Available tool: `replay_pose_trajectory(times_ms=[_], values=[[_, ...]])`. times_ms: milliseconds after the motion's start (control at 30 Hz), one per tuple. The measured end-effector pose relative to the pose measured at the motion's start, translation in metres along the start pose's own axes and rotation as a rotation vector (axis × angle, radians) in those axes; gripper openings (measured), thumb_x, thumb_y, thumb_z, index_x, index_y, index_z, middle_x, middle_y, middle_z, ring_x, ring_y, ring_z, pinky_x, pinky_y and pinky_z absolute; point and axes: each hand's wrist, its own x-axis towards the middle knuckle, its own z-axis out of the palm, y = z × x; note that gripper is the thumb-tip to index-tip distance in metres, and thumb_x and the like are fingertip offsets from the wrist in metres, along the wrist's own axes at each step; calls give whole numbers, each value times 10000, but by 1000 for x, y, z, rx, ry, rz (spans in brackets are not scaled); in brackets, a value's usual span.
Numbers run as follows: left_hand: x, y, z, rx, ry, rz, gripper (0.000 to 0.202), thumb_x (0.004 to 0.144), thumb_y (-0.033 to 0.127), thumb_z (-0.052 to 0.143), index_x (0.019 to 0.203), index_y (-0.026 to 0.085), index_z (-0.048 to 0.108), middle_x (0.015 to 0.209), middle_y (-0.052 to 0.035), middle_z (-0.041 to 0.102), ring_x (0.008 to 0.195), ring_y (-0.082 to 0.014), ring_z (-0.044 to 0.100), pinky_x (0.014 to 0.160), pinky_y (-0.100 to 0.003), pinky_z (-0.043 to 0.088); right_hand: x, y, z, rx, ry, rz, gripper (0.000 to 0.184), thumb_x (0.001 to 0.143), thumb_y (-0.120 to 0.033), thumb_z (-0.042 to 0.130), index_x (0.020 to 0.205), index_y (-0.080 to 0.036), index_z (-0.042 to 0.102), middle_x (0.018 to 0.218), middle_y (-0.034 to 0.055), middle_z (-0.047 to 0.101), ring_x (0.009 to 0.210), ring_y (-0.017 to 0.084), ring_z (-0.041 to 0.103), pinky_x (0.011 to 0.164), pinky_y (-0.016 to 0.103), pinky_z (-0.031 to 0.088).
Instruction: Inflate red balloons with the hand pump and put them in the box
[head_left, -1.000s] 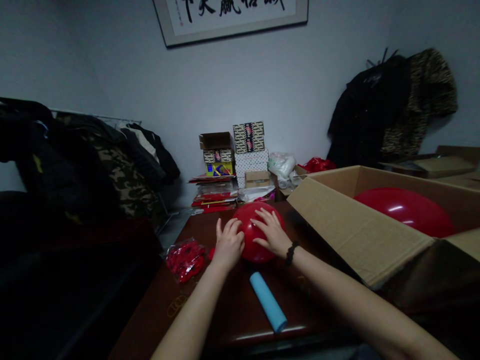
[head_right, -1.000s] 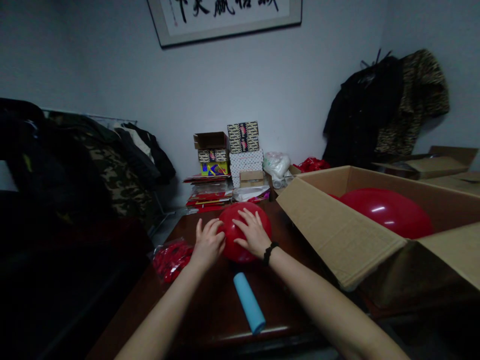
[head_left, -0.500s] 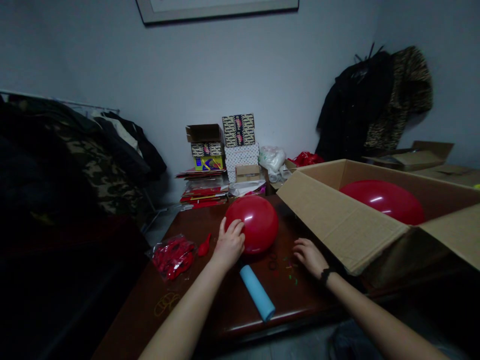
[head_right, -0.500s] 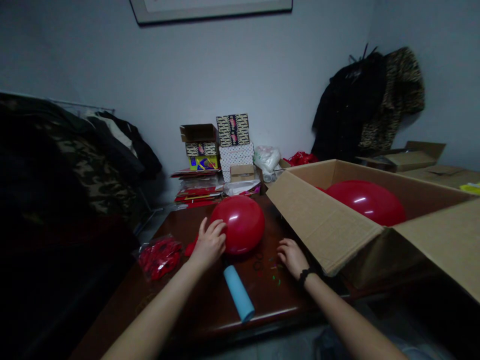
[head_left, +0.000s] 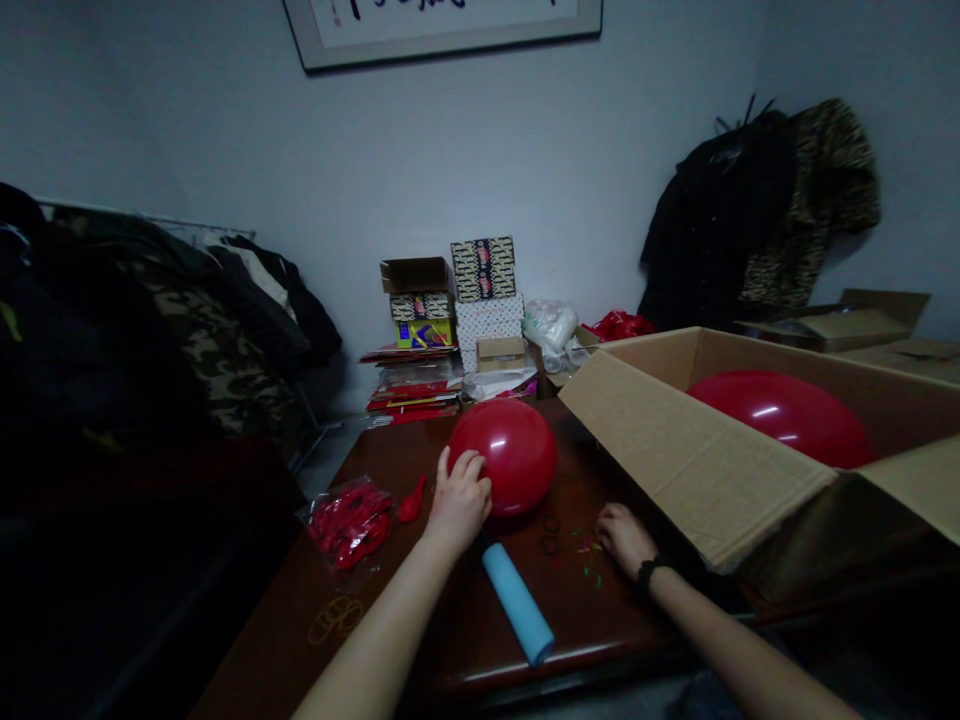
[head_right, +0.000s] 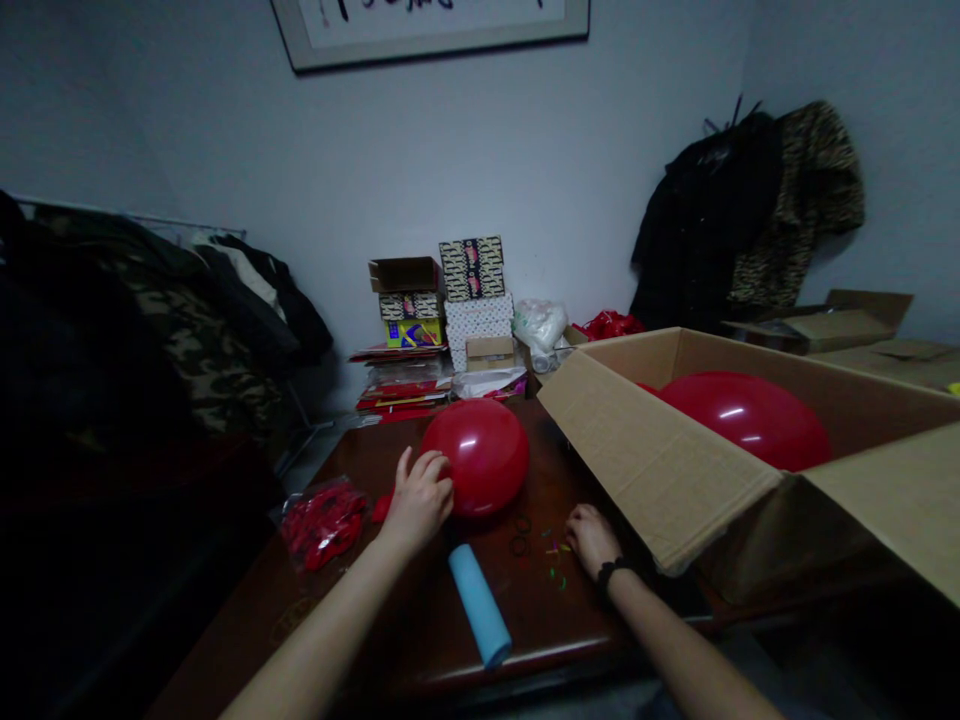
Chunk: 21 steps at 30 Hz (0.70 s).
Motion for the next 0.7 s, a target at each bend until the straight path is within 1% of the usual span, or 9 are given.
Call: replay_pose_trajectory(times_ms=[100,167,233,300,333,400,467,533,700], values=[[1,-3,-3,16,68,-124,119,737,179,554,683,215,653,879,-60,593,999,-245,500,1013,-560,252,4,-27,-11,69,82,-39,144,757,-166,530,631,-187,596,828,58,590,899,197,539,812,393,440],[3,-3,-5,32,102,-158,111,740,192,560,682,216,652,896,-62,592,1000,-248,496,1005,-561,257,14,-58,-24,136,150,-102,126,764,-186,519,702,-211,626,966,75,589,1047,232,501,898,427,411],[5,-1,-6,36,117,-128,98,741,203,574,679,214,649,989,-70,596,1060,-259,474,1021,-563,227,31,-95,-40,210,202,-193,129,792,-240,513,761,-247,639,1074,55,567,1160,229,432,960,429,377],[8,1,-8,31,130,-96,96,749,217,577,687,215,650,1063,-75,591,1107,-269,453,1033,-570,202,53,-131,-56,281,258,-273,123,801,-263,521,816,-270,643,1117,34,553,1188,206,407,998,418,345],[10,2,-10,28,140,-94,97,753,220,576,693,217,652,1076,-77,590,1115,-271,450,1034,-576,194,65,-147,-62,316,287,-297,119,801,-267,528,829,-275,643,1116,27,556,1185,197,410,1008,413,336],[13,2,-14,22,165,-118,95,756,222,576,713,223,660,1068,-79,594,1116,-271,452,1035,-590,182,89,-171,-69,389,333,-328,99,789,-273,553,824,-267,645,1074,30,578,1136,190,457,987,403,362],[14,-2,-18,22,190,-154,89,751,223,581,727,227,666,1064,-79,593,1120,-272,450,1036,-598,175,108,-186,-68,454,363,-343,102,787,-271,554,822,-252,648,1028,37,602,1070,184,509,948,393,401],[14,-7,-21,24,204,-182,83,746,229,589,738,229,671,1078,-79,588,1129,-276,444,1037,-601,173,121,-193,-62,503,371,-360,100,783,-270,558,809,-247,651,974,33,625,1020,178,542,917,383,428],[11,-16,-19,2,211,-199,89,734,231,605,777,246,681,1088,-71,584,1119,-272,446,1032,-602,182,130,-197,-40,565,402,-326,104,777,-298,574,790,-232,654,921,48,639,947,187,573,889,405,446]])
